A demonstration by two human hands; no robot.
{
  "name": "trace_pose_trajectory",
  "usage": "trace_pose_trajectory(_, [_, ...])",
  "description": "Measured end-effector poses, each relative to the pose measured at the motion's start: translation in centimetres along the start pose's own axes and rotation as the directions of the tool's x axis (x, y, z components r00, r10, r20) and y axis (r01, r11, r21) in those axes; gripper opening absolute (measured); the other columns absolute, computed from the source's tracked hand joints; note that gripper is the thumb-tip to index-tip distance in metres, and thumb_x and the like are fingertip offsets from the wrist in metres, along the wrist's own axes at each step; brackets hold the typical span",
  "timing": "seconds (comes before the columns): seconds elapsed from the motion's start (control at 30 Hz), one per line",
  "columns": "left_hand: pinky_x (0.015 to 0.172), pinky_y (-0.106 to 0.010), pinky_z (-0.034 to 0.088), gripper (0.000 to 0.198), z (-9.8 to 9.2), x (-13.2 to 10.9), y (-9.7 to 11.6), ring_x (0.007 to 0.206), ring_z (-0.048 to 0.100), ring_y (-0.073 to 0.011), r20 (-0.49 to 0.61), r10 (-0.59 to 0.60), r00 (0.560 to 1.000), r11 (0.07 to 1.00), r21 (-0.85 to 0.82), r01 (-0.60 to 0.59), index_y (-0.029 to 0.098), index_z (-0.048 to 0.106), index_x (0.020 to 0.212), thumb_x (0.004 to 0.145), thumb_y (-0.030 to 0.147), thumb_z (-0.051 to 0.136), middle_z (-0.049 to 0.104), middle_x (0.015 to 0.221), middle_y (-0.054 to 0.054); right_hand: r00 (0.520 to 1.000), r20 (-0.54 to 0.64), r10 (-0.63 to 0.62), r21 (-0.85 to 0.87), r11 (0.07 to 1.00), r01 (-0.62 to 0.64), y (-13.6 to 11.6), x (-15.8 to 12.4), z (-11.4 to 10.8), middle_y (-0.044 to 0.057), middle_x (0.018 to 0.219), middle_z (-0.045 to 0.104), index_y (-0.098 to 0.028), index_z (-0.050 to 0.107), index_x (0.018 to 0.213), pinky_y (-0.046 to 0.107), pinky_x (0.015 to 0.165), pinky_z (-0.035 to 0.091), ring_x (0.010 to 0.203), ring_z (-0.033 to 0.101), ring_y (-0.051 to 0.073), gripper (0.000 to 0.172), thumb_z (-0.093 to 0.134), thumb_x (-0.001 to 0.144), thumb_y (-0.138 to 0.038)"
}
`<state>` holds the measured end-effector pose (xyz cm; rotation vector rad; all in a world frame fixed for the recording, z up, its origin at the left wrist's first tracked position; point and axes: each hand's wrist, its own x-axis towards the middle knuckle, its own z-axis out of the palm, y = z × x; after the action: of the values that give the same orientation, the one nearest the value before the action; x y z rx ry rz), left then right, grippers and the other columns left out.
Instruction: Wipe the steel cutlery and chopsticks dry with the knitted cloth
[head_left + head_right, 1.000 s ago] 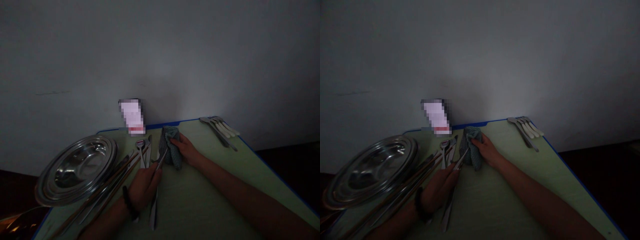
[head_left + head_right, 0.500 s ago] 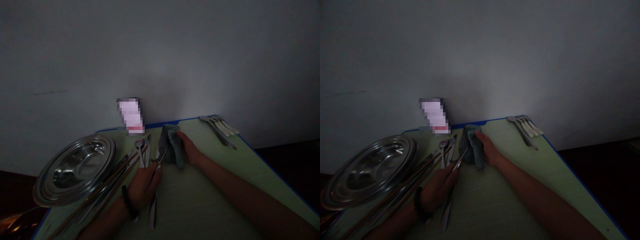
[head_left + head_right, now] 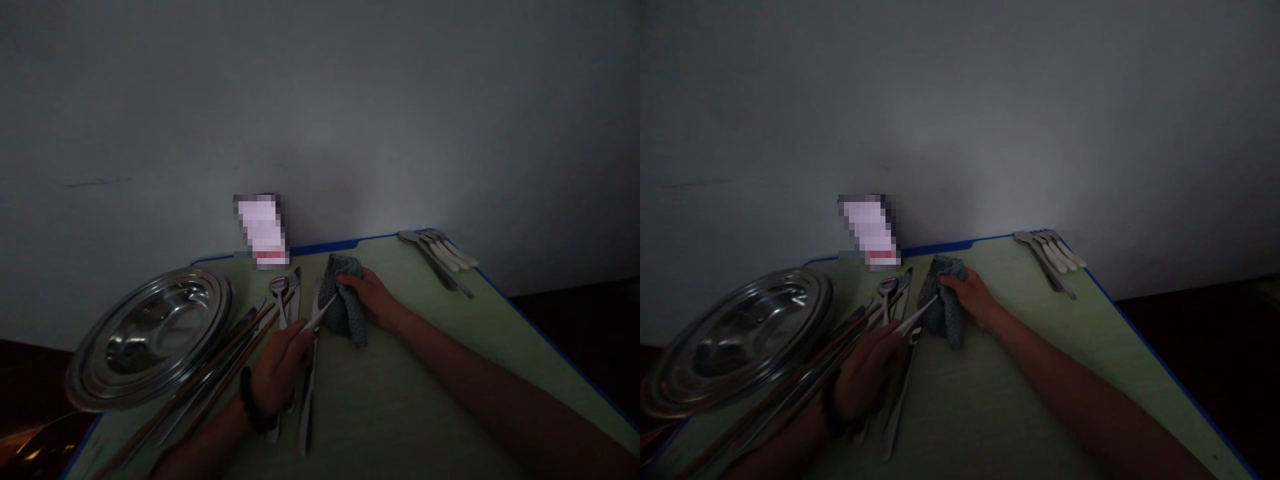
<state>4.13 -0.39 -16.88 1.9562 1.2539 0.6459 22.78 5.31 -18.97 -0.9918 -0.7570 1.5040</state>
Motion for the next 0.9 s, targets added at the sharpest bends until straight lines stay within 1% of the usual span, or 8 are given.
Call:
trace_pose_trajectory(0.07, [0.053, -0.025, 0.036, 0.035, 0.0, 0.0, 0.0, 0.054, 0.046, -0.0145, -0.033, -0.013, 0.999, 1.0, -0.027, 0.012, 0.02, 0.043, 0.062, 0.089, 0.036, 0.028, 0.047, 0.057, 0.002, 1.0, 0.006, 0.023, -0.007, 1.0, -0.023, -0.1, 0.0, -0.1, -0.004, 0.058, 0.061, -0.018, 0.06, 0.067, 0.025, 0.055, 0.044, 0.053, 0.054, 0.011, 0.015, 0.068, 0.057, -0.025])
trace_pose_trajectory(0.2, [0.054, -0.025, 0.037, 0.036, -0.1, 0.1, -0.2, 0.053, 0.045, -0.0134, -0.025, 0.022, 0.999, 0.998, -0.053, -0.024, 0.02, 0.043, 0.061, 0.09, 0.034, 0.027, 0.045, 0.055, 0.003, 0.997, 0.012, 0.074, -0.012, 0.997, -0.074, -0.3, 0.0, -0.1, -0.005, 0.052, 0.057, -0.018, 0.057, 0.064, 0.024, 0.049, 0.042, 0.047, 0.05, 0.01, 0.013, 0.064, 0.053, -0.021])
trace_pose_trajectory(0.3, [0.057, -0.026, 0.037, 0.036, 0.0, 0.0, -0.3, 0.055, 0.047, -0.0139, -0.046, 0.03, 0.999, 0.999, -0.011, -0.03, 0.02, 0.045, 0.062, 0.09, 0.034, 0.029, 0.047, 0.056, 0.003, 0.997, 0.014, 0.075, -0.01, 0.997, -0.075, -0.5, 0.0, -0.2, -0.006, 0.049, 0.056, -0.018, 0.055, 0.063, 0.024, 0.047, 0.04, 0.044, 0.048, 0.01, 0.013, 0.06, 0.051, -0.019])
trace_pose_trajectory(0.57, [0.058, -0.027, 0.036, 0.036, -0.2, -0.1, 0.3, 0.056, 0.047, -0.0147, 0.006, 0.023, 1.0, 0.999, 0.029, -0.023, 0.02, 0.044, 0.061, 0.089, 0.036, 0.028, 0.047, 0.057, 0.002, 0.998, -0.002, 0.058, -0.067, 0.996, -0.058, -0.8, 0.0, -0.5, -0.006, 0.046, 0.052, -0.018, 0.054, 0.057, 0.023, 0.045, 0.036, 0.043, 0.044, 0.01, 0.009, 0.055, 0.049, -0.016])
trace_pose_trajectory(0.63, [0.057, -0.027, 0.036, 0.036, -0.1, -0.1, 0.4, 0.056, 0.047, -0.015, 0.016, 0.007, 1.0, 1.0, 0.027, -0.007, 0.02, 0.045, 0.061, 0.088, 0.038, 0.028, 0.047, 0.056, 0.002, 0.997, -0.016, 0.08, -0.051, 0.995, -0.081, -0.8, 0.0, -0.4, -0.005, 0.048, 0.054, -0.019, 0.056, 0.06, 0.025, 0.047, 0.039, 0.046, 0.047, 0.011, 0.011, 0.057, 0.049, -0.018])
trace_pose_trajectory(0.73, [0.057, -0.028, 0.037, 0.035, -0.1, -0.1, 0.3, 0.056, 0.048, -0.0157, -0.025, -0.035, 0.999, 0.999, 0.01, 0.035, 0.02, 0.047, 0.062, 0.086, 0.039, 0.031, 0.049, 0.056, 0.001, 0.992, 0.003, 0.124, 0.08, 0.989, -0.124, -1.0, 0.0, -0.4, -0.002, 0.055, 0.06, -0.02, 0.059, 0.064, 0.03, 0.057, 0.044, 0.059, 0.055, 0.017, 0.013, 0.058, 0.055, -0.03])
trace_pose_trajectory(0.83, [0.061, -0.029, 0.04, 0.033, 0.0, 0.0, 0.1, 0.062, 0.051, -0.0176, -0.081, -0.059, 0.995, 0.998, -0.026, 0.057, 0.02, 0.051, 0.064, 0.085, 0.037, 0.033, 0.054, 0.06, -0.001, 0.996, 0.035, 0.078, 0.222, 0.971, -0.084, -1.2, 0.1, -0.5, 0.0, 0.06, 0.062, -0.022, 0.059, 0.065, 0.035, 0.068, 0.047, 0.074, 0.06, 0.022, 0.02, 0.05, 0.062, -0.04])
trace_pose_trajectory(0.9, [0.064, -0.029, 0.041, 0.033, 0.0, 0.2, 0.0, 0.065, 0.054, -0.0182, -0.107, -0.046, 0.993, 0.998, -0.045, 0.042, 0.019, 0.052, 0.065, 0.086, 0.036, 0.033, 0.057, 0.062, -0.002, 0.997, 0.061, 0.039, 0.241, 0.969, -0.053, -1.2, 0.1, -0.6, 0.0, 0.064, 0.064, -0.022, 0.06, 0.068, 0.037, 0.073, 0.047, 0.079, 0.06, 0.024, 0.02, 0.048, 0.06, -0.037])
